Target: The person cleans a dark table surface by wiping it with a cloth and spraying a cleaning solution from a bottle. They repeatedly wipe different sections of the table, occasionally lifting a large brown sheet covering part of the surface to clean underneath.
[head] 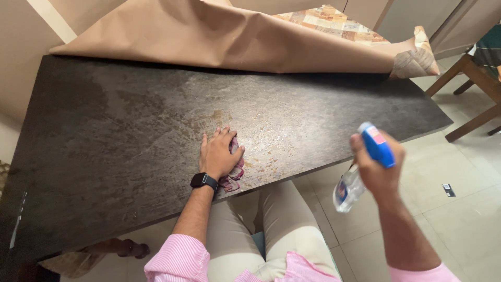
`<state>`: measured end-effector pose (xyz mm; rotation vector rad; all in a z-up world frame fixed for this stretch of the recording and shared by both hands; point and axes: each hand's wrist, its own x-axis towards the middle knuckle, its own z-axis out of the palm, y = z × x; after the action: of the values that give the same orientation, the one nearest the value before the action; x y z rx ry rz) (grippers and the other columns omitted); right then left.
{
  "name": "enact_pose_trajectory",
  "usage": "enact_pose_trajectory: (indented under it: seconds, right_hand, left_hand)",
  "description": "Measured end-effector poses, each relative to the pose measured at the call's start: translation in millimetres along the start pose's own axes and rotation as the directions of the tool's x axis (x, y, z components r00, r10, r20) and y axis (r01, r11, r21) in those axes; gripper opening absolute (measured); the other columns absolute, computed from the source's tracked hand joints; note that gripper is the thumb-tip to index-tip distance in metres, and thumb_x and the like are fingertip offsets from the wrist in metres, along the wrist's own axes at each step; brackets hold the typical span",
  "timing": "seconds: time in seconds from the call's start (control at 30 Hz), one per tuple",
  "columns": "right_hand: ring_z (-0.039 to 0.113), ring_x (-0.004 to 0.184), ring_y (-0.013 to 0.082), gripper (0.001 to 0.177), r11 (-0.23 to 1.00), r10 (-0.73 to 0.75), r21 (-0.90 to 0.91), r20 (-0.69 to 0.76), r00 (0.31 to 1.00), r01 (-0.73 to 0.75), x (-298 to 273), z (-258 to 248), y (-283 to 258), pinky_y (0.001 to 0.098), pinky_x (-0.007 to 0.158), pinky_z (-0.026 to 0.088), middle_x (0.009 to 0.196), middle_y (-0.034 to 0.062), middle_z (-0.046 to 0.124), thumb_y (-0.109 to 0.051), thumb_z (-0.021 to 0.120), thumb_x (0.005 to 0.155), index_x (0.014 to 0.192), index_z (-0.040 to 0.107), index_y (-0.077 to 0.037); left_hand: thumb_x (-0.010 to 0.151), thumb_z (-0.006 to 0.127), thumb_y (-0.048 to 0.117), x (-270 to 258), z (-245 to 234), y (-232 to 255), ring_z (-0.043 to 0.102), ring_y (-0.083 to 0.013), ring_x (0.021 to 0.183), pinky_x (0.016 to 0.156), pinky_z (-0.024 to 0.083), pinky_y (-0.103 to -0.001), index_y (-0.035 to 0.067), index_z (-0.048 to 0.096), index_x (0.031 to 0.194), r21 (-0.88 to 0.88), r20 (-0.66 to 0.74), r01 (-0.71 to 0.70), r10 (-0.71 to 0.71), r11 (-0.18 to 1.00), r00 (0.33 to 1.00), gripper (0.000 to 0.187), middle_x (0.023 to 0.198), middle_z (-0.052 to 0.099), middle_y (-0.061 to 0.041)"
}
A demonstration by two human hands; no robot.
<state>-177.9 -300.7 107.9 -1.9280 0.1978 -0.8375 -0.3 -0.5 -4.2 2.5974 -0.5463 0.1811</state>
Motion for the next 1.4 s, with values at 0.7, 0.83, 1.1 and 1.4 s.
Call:
enact_pose_trajectory:
  seconds: [0.7,0.83,1.1,1.4]
  right_hand:
    - [0.064,0.058,0.0096,0.016,0.959,-0.285,-0.033,-0.159,0.945,0.283,136,69,22,0.0248,0.048,0.052,0.072,0.0038,0.066,-0.011,0.075,0.099,0.092,0.071,0.002]
    - [0.072,0.075,0.0129,0.014,0.881,-0.469,-0.149,-0.159,0.869,0.448,129,76,34,0.0274,0.068,0.057,0.088,0.0081,0.074,-0.01,0.078,0.101,0.102,0.07,0.002]
    - [0.068,0.066,0.0123,0.022,0.977,-0.191,0.043,-0.253,0.948,0.209,110,76,29,0.0241,0.056,0.054,0.087,0.0086,0.073,-0.011,0.073,0.097,0.111,0.066,0.004]
    - [0.043,0.141,0.038,0.078,0.956,-0.294,-0.108,-0.306,0.906,0.274,63,95,79,0.0546,0.116,0.04,0.155,0.0272,0.034,-0.026,0.075,0.104,0.156,0.023,-0.001]
  left_hand:
    - [0.086,0.067,0.047,3,1,-1,0.041,-0.0297,0.146,0.122,0.02,-0.058,0.018,0.063,0.137,0.027,0.029,0.009,-0.009,1.0,1.0,0.059,0.153,0.052,-0.008]
    - [0.086,0.068,0.047,3,2,-1,0.041,-0.0299,0.146,0.122,0.02,-0.058,0.017,0.063,0.136,0.023,0.026,0.008,-0.009,1.0,1.0,0.059,0.152,0.052,-0.009]
    - [0.086,0.068,0.043,1,8,-6,0.048,-0.0309,0.141,0.122,0.023,-0.056,0.013,0.068,0.129,-0.014,-0.067,-0.005,0.005,1.0,0.998,0.053,0.146,0.058,-0.012]
    - [0.086,0.068,0.04,-1,9,-7,0.05,-0.0302,0.139,0.122,0.025,-0.054,0.011,0.07,0.126,-0.029,-0.109,-0.004,0.001,1.0,0.994,0.05,0.144,0.06,-0.013]
